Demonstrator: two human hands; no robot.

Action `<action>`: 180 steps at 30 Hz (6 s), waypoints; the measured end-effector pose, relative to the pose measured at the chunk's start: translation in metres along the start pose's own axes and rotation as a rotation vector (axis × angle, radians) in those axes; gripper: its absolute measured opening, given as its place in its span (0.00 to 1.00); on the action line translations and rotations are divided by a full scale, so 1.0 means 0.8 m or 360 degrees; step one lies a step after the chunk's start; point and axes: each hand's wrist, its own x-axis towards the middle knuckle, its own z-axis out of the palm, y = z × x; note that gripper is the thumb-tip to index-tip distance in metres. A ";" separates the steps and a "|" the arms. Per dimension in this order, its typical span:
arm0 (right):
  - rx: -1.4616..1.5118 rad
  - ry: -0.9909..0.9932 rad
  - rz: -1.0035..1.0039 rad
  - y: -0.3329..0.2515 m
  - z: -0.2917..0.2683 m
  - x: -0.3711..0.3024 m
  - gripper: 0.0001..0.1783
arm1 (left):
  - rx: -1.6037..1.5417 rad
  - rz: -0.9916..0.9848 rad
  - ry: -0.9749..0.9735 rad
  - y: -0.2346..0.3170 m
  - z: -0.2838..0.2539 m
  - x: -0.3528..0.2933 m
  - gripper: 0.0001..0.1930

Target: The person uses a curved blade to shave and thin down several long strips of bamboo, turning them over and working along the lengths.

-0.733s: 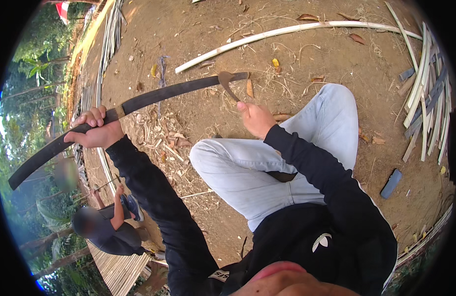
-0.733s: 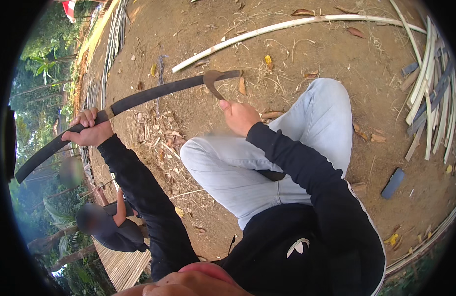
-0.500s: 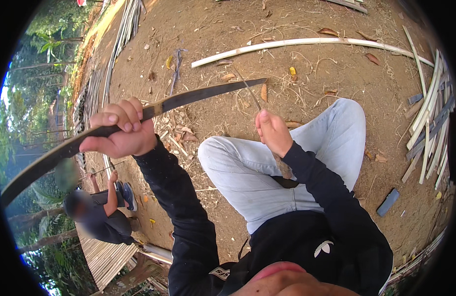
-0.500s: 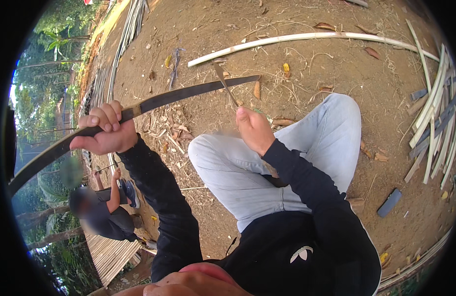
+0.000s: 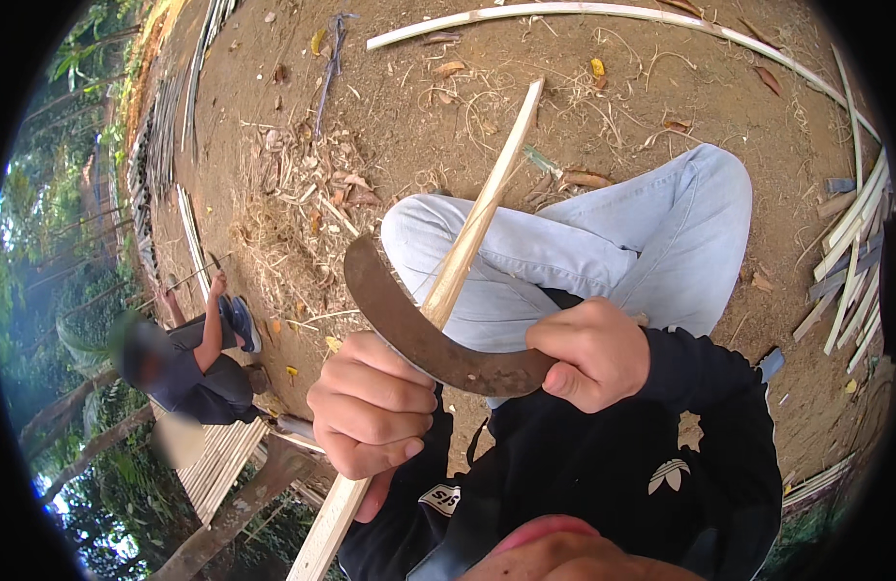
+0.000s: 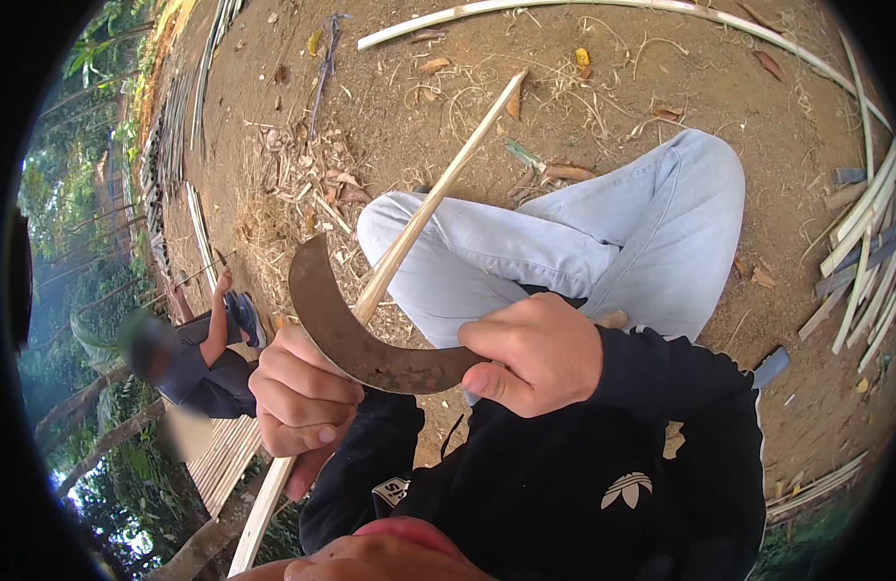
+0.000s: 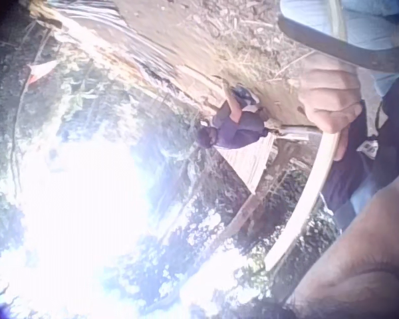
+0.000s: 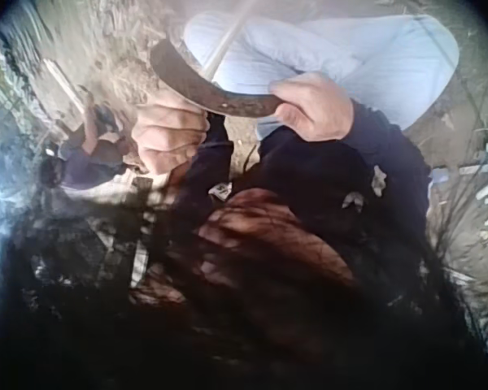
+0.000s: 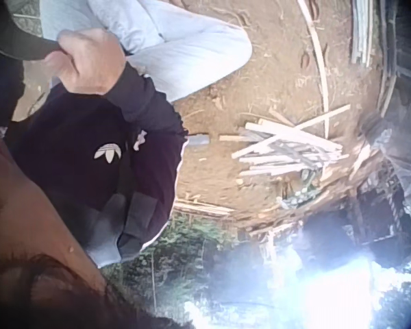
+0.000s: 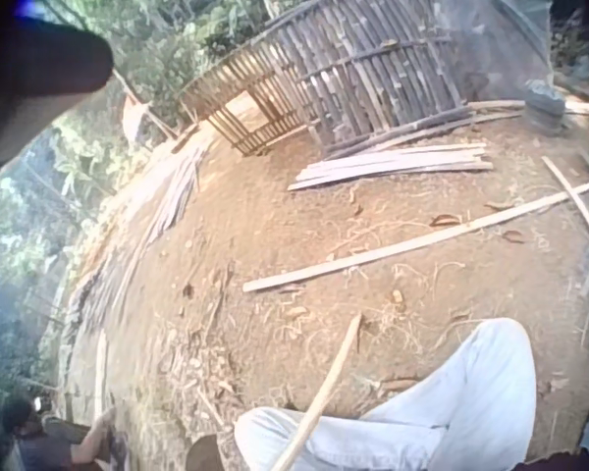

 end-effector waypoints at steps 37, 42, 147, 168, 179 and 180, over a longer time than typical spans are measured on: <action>-0.0311 -0.0228 0.0461 0.017 0.000 0.001 0.33 | -0.0014 0.0017 0.0403 0.037 0.000 -0.080 0.06; -0.0313 -0.0204 0.0454 0.019 0.002 -0.005 0.34 | 0.0020 0.0090 0.0531 0.032 0.000 -0.086 0.06; -0.0021 -0.0143 0.0548 0.067 -0.016 0.076 0.34 | 0.0794 0.0035 0.1344 0.025 0.023 -0.058 0.18; 0.0101 -0.0379 0.0082 0.021 0.019 0.051 0.33 | 0.0126 0.0175 0.0395 0.016 -0.009 -0.041 0.07; -0.0083 -0.0154 0.0350 0.046 0.013 0.043 0.35 | 0.0011 0.0113 0.0333 0.018 -0.004 -0.061 0.07; -0.0012 -0.0149 0.0460 0.047 0.005 0.049 0.34 | 0.0038 0.0115 0.0340 0.019 0.000 -0.062 0.07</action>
